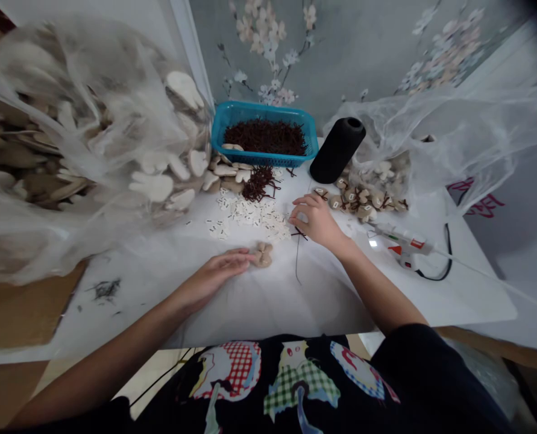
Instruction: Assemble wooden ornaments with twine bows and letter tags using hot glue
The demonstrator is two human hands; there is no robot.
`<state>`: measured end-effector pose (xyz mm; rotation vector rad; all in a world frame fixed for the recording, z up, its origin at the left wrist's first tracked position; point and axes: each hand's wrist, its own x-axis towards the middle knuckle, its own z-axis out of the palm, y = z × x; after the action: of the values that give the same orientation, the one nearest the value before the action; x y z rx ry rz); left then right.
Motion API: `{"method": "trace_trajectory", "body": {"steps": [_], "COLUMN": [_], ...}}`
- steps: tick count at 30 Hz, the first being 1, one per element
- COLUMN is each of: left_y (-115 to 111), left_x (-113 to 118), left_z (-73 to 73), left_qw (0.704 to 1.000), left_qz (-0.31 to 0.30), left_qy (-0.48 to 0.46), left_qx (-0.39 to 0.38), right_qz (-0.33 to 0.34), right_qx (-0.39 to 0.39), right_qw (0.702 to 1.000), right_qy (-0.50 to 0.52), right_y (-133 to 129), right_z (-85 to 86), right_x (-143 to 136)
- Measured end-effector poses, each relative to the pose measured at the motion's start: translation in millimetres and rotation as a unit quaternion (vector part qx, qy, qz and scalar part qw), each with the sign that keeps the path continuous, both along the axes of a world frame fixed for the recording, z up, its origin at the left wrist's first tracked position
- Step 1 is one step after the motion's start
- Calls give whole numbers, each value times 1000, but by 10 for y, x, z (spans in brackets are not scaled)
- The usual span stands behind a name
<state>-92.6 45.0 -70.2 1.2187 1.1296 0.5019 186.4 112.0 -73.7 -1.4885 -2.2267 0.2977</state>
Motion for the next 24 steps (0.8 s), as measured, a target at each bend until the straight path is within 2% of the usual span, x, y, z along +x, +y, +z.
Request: {"method": "trace_trajectory", "body": {"steps": [5, 8, 12, 18, 24], "left_y": [-67, -92, -90, -83, -62], "left_x": [37, 91, 162, 206, 247], "left_z": [97, 167, 171, 121, 206], "left_qw": [993, 986, 982, 981, 969], "left_qz": [27, 30, 50, 71, 105], "left_qy": [-64, -92, -102, -105, -133], "left_qx": [-92, -139, -149, -146, -180], "right_qz": [-44, -51, -88, -129, -140], "right_qx": [-6, -42, -63, 13, 31], "right_qw": [991, 990, 991, 991, 989], "right_qy": [125, 127, 76, -17, -32], "right_y": [-406, -731, -1024, -1141, -1176], "right_z": [36, -78, -243, -237, -200], "right_x": [61, 111, 201, 287, 319]}}
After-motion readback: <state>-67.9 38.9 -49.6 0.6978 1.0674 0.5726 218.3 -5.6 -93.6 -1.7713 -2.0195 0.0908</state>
